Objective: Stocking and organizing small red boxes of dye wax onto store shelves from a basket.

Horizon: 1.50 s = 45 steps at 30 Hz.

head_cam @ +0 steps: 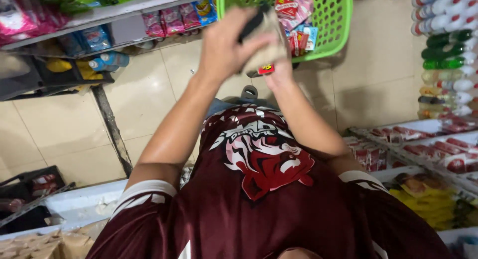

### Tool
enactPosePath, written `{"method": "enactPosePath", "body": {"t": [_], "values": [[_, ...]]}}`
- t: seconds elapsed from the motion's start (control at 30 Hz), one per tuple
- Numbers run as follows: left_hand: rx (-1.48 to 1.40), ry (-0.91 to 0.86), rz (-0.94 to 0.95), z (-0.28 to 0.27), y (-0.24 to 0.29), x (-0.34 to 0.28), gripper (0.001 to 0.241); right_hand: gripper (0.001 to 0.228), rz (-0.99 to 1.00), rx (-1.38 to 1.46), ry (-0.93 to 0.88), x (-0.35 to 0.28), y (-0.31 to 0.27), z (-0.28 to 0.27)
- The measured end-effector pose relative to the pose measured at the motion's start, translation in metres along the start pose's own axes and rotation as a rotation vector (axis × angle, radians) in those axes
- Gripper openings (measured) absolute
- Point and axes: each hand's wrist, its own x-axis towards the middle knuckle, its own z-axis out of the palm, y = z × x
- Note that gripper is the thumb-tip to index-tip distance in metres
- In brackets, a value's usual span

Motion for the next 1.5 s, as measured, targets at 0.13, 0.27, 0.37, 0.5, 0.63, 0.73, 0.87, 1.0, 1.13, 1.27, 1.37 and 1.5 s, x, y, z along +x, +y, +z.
{"method": "enactPosePath", "body": {"t": [0.13,0.27,0.37,0.5,0.63,0.73,0.87,1.0,1.13,1.27,1.37,1.5], "values": [[0.065,0.154,-0.094,-0.015,0.014,0.037,0.047,0.030,-0.058,-0.102,0.011,-0.012,-0.008,0.002],[-0.036,0.086,-0.086,-0.013,0.020,0.033,0.053,0.046,-0.120,-0.070,0.102,0.007,-0.015,-0.009],[-0.158,0.020,-0.162,-0.011,0.033,0.017,0.047,0.043,-0.018,-0.031,-0.024,-0.003,-0.049,0.031],[-0.002,0.188,-0.231,-0.020,0.014,0.002,0.054,0.046,0.137,-0.058,0.013,-0.005,-0.056,0.044],[-0.143,0.294,-0.306,-0.053,0.015,-0.004,0.034,0.053,0.221,0.213,-0.305,-0.008,-0.036,0.059],[-0.099,0.317,-0.323,-0.071,0.008,-0.014,0.036,0.051,0.281,0.317,-0.367,-0.010,-0.014,0.075],[-0.078,0.339,-0.362,-0.095,-0.002,-0.037,0.040,0.044,0.459,0.399,-0.383,-0.004,0.017,0.075],[-0.031,0.345,-0.411,-0.127,-0.013,-0.066,0.045,0.040,0.579,0.443,-0.356,0.002,0.033,0.091],[-0.198,0.319,-0.535,-0.160,-0.021,-0.094,0.039,0.047,0.485,0.319,-0.372,-0.005,0.058,0.130],[0.102,0.209,-0.270,-0.188,-0.022,-0.102,0.054,0.048,0.437,0.206,-0.340,-0.025,0.104,0.178],[0.264,0.326,-0.264,-0.218,-0.046,-0.108,0.053,0.047,0.569,0.199,-0.447,-0.037,0.126,0.213],[0.375,0.435,-0.334,-0.276,-0.057,-0.118,0.054,0.050,0.559,0.130,-0.512,-0.045,0.163,0.236]]}}
